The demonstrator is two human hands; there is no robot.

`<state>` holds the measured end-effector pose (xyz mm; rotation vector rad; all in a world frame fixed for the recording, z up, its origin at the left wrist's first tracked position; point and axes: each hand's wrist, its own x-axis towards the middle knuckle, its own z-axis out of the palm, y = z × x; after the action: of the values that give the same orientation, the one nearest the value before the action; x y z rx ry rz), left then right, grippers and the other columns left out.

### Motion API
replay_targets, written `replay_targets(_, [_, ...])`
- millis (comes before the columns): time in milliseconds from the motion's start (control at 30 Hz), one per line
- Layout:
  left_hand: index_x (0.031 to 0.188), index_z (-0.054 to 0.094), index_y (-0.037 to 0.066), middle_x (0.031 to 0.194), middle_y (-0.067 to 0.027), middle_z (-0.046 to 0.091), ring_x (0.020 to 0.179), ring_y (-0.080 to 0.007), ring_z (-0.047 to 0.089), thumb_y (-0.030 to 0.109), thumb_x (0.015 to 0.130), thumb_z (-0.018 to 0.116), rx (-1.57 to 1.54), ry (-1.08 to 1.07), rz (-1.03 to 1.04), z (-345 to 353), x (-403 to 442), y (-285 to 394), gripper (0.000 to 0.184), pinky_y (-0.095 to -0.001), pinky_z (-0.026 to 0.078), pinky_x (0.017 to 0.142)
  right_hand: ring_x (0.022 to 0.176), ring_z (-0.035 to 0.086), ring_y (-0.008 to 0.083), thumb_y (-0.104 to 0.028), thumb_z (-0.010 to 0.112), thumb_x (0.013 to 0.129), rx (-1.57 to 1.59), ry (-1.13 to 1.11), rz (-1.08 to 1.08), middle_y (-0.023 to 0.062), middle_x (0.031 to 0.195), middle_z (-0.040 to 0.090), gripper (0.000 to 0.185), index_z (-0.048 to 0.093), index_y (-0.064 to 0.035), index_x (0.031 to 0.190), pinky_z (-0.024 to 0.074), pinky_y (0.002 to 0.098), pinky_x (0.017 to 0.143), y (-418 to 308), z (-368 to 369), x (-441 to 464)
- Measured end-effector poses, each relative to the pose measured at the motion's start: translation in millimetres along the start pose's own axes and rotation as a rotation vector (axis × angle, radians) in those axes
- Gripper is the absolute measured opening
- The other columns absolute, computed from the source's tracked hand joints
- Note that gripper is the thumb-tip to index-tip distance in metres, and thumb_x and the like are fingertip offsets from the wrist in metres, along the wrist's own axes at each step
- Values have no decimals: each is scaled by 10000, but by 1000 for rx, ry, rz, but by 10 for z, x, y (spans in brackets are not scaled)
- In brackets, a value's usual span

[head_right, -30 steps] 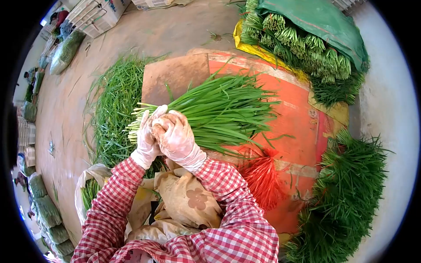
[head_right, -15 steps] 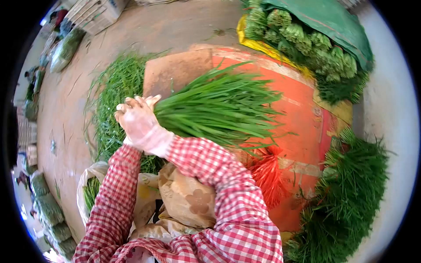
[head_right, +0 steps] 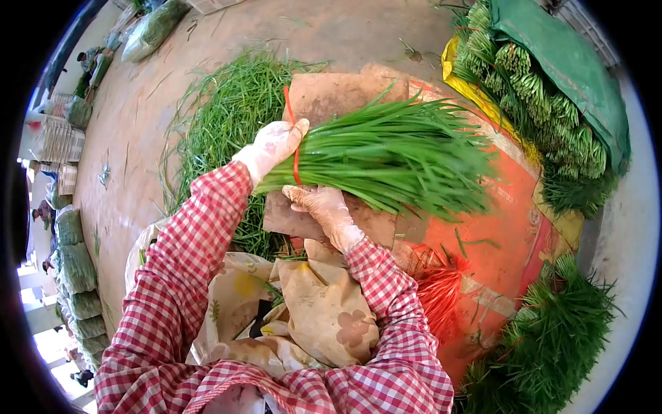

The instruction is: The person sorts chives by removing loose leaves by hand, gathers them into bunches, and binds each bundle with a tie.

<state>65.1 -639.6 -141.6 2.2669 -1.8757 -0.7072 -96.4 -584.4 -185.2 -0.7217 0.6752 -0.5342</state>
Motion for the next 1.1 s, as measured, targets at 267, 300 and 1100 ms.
replay_targets(267, [1154, 533, -60, 1136, -154, 589, 1105, -218, 515, 323, 953, 372, -1318, -135, -26, -178, -600, 165, 461, -318, 383, 945, 921, 574, 177, -77, 785, 677, -522, 165, -376, 84, 1062, 595, 484, 546, 23, 1085, 488, 300, 805, -418, 142, -316])
replay_targets(300, [1199, 490, -68, 1196, -149, 545, 1138, -208, 487, 317, 959, 337, -1262, -16, 22, -299, -681, 307, 479, -315, 356, 979, 924, 576, 182, -88, 783, 683, -657, 156, -483, 85, 1063, 596, 483, 545, 18, 1089, 485, 304, 819, -649, 238, -416])
replay_targets(1100, [1062, 590, -33, 978, -124, 634, 894, -158, 581, 299, 974, 318, -1014, 366, 258, -134, -494, 356, 438, -294, 441, 838, 934, 575, 161, -176, 693, 798, -163, 54, -280, 66, 1078, 592, 426, 524, -52, 1169, 485, 300, 819, -354, 223, -150])
